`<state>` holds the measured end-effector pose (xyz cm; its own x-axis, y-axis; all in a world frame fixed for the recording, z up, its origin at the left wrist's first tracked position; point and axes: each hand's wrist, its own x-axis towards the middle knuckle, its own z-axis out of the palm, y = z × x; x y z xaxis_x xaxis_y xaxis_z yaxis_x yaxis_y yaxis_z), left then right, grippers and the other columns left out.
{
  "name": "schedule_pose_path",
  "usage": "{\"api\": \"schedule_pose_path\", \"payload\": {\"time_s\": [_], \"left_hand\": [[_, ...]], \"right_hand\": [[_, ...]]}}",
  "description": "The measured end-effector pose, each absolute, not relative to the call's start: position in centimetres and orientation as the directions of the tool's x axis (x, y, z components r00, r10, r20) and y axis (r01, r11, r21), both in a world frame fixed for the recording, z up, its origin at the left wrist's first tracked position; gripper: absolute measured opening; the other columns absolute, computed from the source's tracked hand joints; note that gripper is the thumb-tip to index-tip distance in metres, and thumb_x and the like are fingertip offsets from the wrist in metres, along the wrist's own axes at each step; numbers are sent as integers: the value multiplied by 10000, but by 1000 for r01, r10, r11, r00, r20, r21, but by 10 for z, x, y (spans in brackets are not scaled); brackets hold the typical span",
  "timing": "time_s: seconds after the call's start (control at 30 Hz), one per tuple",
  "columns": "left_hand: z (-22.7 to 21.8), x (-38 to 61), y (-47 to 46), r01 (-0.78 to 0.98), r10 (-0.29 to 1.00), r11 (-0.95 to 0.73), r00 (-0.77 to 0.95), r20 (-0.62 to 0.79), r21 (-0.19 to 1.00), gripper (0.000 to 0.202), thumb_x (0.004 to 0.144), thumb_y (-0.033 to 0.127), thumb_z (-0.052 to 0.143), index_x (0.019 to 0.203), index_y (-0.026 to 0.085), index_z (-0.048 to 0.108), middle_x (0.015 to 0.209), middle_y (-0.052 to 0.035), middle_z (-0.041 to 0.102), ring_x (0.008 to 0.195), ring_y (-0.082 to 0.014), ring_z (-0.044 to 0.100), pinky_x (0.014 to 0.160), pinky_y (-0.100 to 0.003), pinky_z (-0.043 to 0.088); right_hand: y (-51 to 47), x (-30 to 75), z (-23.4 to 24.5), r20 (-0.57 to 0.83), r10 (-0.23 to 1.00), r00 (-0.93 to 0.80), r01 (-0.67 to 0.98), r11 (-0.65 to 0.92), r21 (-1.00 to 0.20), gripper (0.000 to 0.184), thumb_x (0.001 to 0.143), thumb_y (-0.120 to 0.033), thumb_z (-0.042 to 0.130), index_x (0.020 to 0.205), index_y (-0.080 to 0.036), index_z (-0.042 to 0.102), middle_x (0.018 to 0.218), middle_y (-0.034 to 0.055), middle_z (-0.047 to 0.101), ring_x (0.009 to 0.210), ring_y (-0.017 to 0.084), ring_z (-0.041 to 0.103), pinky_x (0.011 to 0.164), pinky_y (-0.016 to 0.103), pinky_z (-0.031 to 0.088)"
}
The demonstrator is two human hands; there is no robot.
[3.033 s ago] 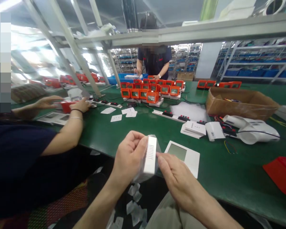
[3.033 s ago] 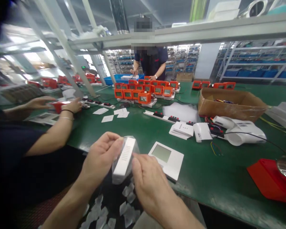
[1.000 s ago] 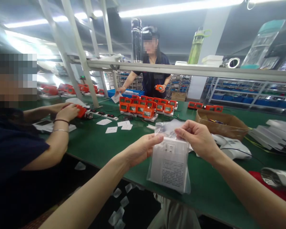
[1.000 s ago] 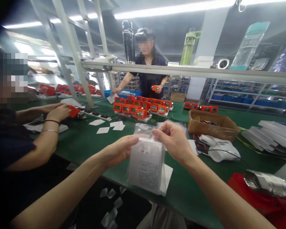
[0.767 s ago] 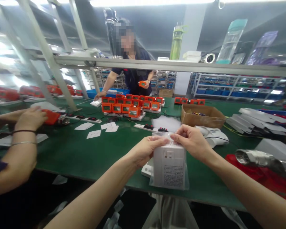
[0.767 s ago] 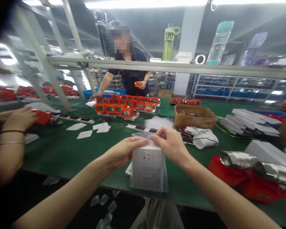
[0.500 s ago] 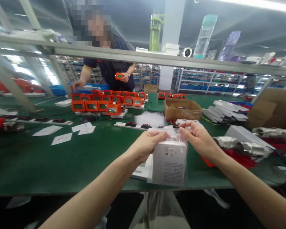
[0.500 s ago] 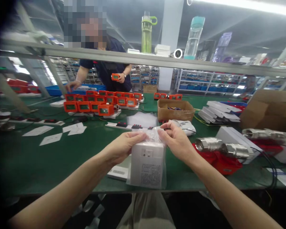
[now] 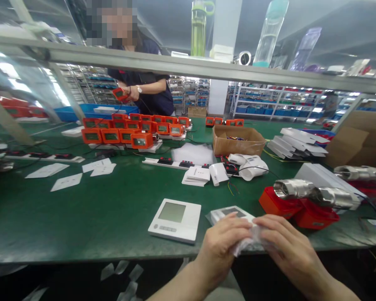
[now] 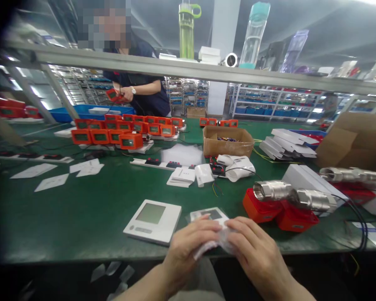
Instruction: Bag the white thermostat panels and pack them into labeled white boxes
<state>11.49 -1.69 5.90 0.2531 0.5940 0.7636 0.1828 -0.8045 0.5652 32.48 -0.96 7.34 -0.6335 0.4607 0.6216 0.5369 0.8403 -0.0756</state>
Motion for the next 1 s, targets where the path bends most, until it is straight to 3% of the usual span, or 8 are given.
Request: {"api": "schedule_pose_path", "payload": {"time_s": [0.1, 0.2, 0.37, 0.5, 0.57, 0.67, 0.83, 1.0], "left_hand": [[36, 117, -22, 293, 488, -870, 399, 776, 396, 172, 931, 170, 472, 960, 167, 642, 1082, -71, 702, 1075, -129, 619, 1070, -306, 383], [17, 118, -21, 374, 488, -869, 539, 686, 324, 192, 944, 231, 454, 974, 166, 633, 1131, -74, 680, 1116, -137, 597, 1091, -308, 359], [8, 108, -27, 456, 534, -842, 630, 563, 288, 249, 910, 387, 507, 1056, 212, 607, 1267, -67, 606, 1223, -206, 517, 1120, -360, 324], [29, 77, -39, 451, 501, -858, 632, 591, 246, 378, 890, 487, 492, 1089, 183, 597, 1206, -92, 637, 1185, -220, 541, 1076, -346, 385], [44, 52, -38, 517, 564, -814, 595, 572, 266, 349, 899, 436, 503, 1123, 183, 589, 1227, -98, 623, 1204, -220, 523, 1062, -348, 401], [65, 8, -19, 678, 739, -641, 418, 529, 360, 254, 926, 328, 478, 1121, 224, 605, 1249, -76, 603, 1182, -193, 534, 1009, -326, 442], [79, -51, 51, 754, 828, -394, 42, 560, 525, 281, 918, 395, 467, 997, 204, 657, 1081, -65, 665, 1036, -196, 600, 944, -339, 468], [53, -77, 90, 789, 795, -326, -69, 602, 521, 324, 922, 408, 429, 946, 178, 656, 990, -83, 692, 949, -207, 625, 892, -358, 486]], "right_hand": [[-20, 338, 50, 573, 421, -703, 545, 836, 54, 207, 906, -72, 437, 1009, -160, 594, 1161, 123, 632, 1100, 251, 556, 912, 393, 467], [-23, 351, 31, 549, 420, -723, 571, 810, 132, 281, 913, -96, 383, 1060, -170, 611, 1125, 131, 661, 1047, 273, 602, 877, 427, 485], [-17, 355, 16, 423, 552, -719, 644, 758, 104, 345, 846, -71, 420, 1075, -212, 637, 1145, 130, 664, 1035, 276, 634, 874, 417, 521], [-13, 346, 31, 453, 541, -709, 644, 758, 102, 265, 845, -115, 440, 951, -224, 656, 1089, 127, 688, 963, 270, 668, 803, 392, 568], [-14, 341, 49, 460, 487, -742, 606, 782, 148, 180, 865, -272, 503, 956, -230, 652, 1043, 125, 703, 885, 272, 690, 709, 365, 594], [-12, 332, 81, 444, 460, -769, 570, 807, 153, 354, 822, -499, 580, 1055, -236, 623, 1005, 109, 713, 834, 260, 696, 662, 329, 596], [29, 293, 121, 396, 623, -675, 660, 749, -54, 181, 928, -322, 478, 958, -209, 617, 1041, 94, 667, 935, 215, 636, 809, 328, 535], [113, 227, 138, 164, 735, -658, 747, 664, 21, 171, 918, -217, 497, 913, -162, 658, 979, 97, 664, 957, 225, 602, 849, 334, 471]]}}
